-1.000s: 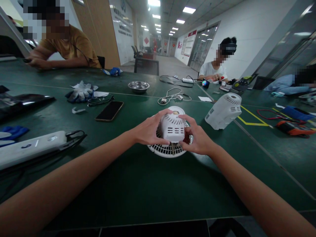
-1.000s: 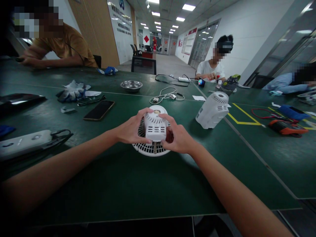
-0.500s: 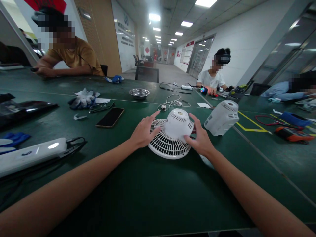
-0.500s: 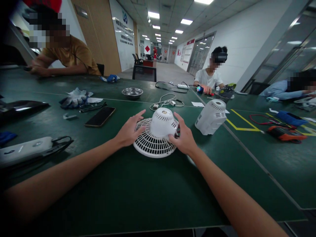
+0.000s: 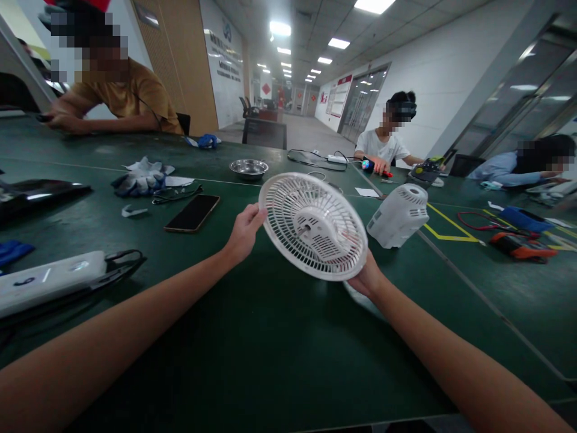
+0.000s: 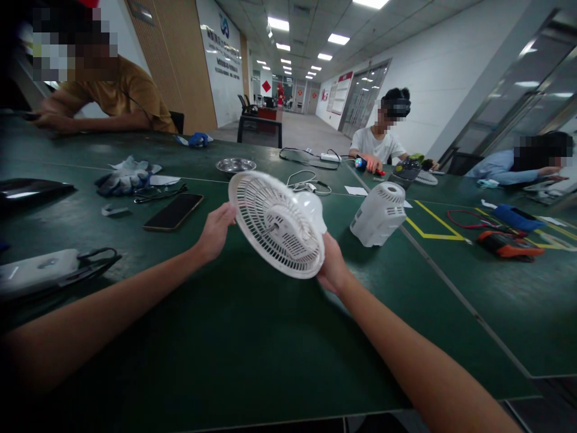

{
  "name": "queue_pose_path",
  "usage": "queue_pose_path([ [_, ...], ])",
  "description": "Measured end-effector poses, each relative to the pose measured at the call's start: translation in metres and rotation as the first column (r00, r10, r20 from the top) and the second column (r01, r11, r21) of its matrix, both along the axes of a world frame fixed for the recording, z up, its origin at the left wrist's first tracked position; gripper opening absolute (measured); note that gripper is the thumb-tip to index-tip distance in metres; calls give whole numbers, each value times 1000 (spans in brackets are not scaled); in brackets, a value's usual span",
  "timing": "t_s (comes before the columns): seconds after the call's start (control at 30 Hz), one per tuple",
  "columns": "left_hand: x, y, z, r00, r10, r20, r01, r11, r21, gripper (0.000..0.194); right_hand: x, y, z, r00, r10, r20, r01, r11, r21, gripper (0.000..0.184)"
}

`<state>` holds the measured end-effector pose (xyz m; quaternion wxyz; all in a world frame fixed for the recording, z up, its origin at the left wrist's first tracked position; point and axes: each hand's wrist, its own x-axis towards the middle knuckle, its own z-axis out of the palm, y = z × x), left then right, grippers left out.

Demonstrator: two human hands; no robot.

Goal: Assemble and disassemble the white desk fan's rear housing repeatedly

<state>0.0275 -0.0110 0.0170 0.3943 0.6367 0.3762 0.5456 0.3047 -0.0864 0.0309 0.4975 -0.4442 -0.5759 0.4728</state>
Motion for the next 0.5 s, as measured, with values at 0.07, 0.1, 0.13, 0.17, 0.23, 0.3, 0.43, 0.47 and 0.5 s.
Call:
queue_pose_path([
  [0.07, 5, -3, -2, 993, -73, 96, 87, 985, -149, 43, -8, -3, -3, 993, 122, 12, -120, 990, -73, 62],
  [0.1, 7, -4, -4, 982, -111, 155, 145, 963, -229, 39, -11, -5, -3, 985, 168, 35, -165, 982, -94, 65],
  [0.13, 9, -6, -5, 969, -129, 212, 188, 939, -288, 35, -13, -5, -3, 979, 196, 58, -189, 976, -105, 68],
  [0.17, 10, -7, -6, 958, -132, 254, 213, 922, -323, 32, -14, -6, -2, 976, 207, 73, -199, 974, -108, 70],
  [0.23, 11, -8, -8, 954, -131, 271, 220, 917, -333, 28, -14, -5, -1, 976, 209, 59, -201, 972, -118, 69],
  [0.3, 11, -8, -9, 962, -128, 242, 202, 928, -313, 28, -13, -3, 0, 978, 209, 11, -205, 968, -147, 63],
  [0.43, 8, -7, -10, 976, -97, 193, 148, 953, -266, 28, -5, 11, -8, 988, 153, 22, -150, 983, -108, 58],
  [0.47, 8, -8, -10, 981, -93, 170, 135, 959, -251, 27, 1, 16, -10, 995, 80, 60, -77, 996, -43, 59],
  [0.5, 7, -8, -10, 986, -90, 141, 122, 964, -235, 26, 8, 21, -12, 992, -5, 125, 0, 999, 46, 62],
])
